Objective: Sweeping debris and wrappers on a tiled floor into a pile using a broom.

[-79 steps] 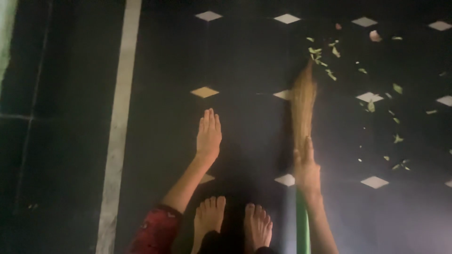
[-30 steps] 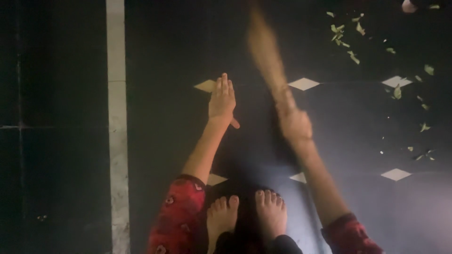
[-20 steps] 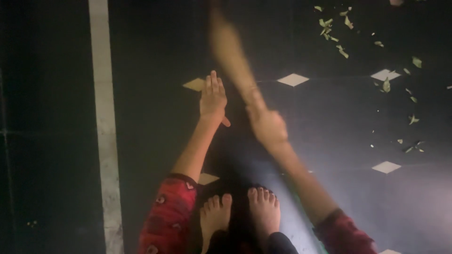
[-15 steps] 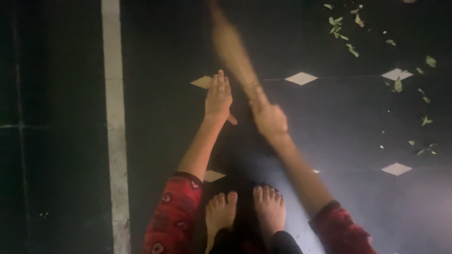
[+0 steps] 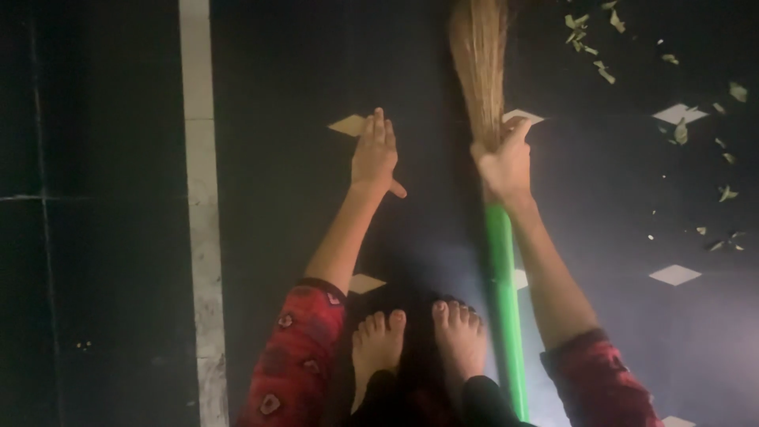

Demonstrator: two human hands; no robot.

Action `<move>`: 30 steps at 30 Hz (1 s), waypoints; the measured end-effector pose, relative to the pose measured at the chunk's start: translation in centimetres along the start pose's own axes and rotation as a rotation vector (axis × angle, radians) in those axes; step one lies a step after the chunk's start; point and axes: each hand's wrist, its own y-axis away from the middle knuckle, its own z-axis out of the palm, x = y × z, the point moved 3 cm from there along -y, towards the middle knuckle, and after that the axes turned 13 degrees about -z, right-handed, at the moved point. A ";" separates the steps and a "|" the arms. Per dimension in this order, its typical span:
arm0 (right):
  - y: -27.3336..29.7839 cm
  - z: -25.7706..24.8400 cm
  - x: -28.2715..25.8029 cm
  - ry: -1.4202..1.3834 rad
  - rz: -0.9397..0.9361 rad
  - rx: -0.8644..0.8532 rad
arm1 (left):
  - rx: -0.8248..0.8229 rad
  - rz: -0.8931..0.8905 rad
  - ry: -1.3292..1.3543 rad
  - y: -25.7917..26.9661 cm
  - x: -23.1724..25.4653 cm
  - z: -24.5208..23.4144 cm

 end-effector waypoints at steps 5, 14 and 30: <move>-1.3 0.5 -2.8 -0.201 0.261 -0.332 | -0.044 0.015 -0.023 -0.2 0.0 -0.1; 2.1 -0.5 -10.5 -0.920 0.650 -0.503 | 0.073 0.035 0.158 -0.1 -0.7 1.5; 4.7 3.0 -4.1 0.072 0.277 -0.548 | 0.125 0.001 0.107 -0.6 -0.6 1.7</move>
